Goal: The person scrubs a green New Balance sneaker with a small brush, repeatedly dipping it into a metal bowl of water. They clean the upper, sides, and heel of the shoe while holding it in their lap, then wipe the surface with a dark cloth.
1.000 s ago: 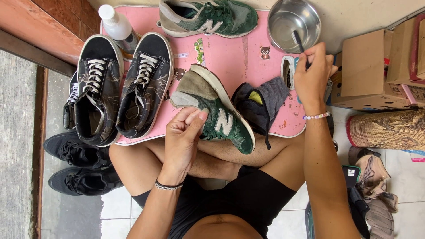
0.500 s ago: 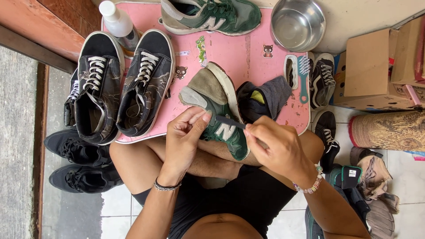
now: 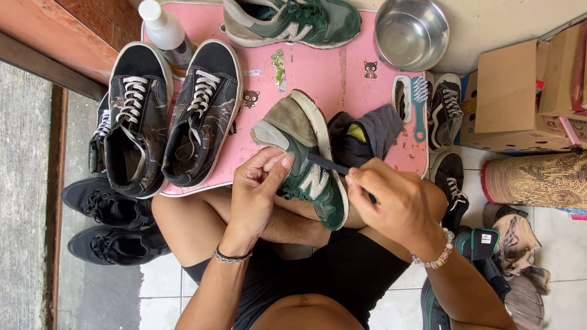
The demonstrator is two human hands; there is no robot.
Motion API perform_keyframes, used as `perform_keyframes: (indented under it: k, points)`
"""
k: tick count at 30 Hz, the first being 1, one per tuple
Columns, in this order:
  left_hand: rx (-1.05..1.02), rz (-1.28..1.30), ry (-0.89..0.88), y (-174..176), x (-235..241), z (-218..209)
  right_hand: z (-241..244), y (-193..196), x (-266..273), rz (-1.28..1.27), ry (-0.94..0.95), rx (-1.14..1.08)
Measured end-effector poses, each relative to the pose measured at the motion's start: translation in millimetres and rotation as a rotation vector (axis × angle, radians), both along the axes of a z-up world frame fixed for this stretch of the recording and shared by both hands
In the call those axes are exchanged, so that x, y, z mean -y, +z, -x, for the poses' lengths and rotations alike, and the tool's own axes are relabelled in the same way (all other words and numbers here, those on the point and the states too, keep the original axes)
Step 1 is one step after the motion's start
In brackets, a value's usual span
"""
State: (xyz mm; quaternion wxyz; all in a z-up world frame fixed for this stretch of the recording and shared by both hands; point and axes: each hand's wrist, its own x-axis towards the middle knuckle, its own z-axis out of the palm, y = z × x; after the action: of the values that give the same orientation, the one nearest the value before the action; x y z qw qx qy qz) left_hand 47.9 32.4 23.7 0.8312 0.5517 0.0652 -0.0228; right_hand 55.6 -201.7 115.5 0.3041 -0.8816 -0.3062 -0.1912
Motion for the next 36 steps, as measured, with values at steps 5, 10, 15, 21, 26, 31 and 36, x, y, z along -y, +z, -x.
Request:
perform_keyframes:
  k: [5, 10, 15, 21, 26, 31, 36]
  points:
    - [-0.008, -0.001, 0.009, -7, -1, 0, 2, 7, -4, 0.028, 0.004, -0.009]
    - [-0.004, -0.012, 0.0, -11, -4, -1, 5, -12, -2, -0.007, 0.047, -0.063]
    - [-0.006, 0.008, -0.006, 2, -1, 0, 9, -9, -2, 0.07, 0.036, -0.017]
    - [-0.002, -0.004, -0.025, 1, -4, 0, 7, -20, 9, 0.07, 0.015, -0.013]
    - [-0.01, 0.018, -0.026, -2, -2, 2, 8, -16, 13, 0.152, -0.008, 0.039]
    - [-0.014, 0.016, -0.024, 6, -2, 0, 6, -5, 6, 0.147, 0.033, 0.036]
    - [-0.021, 0.02, -0.021, 11, -4, 0, 7, 0, -3, 0.078, 0.08, -0.035]
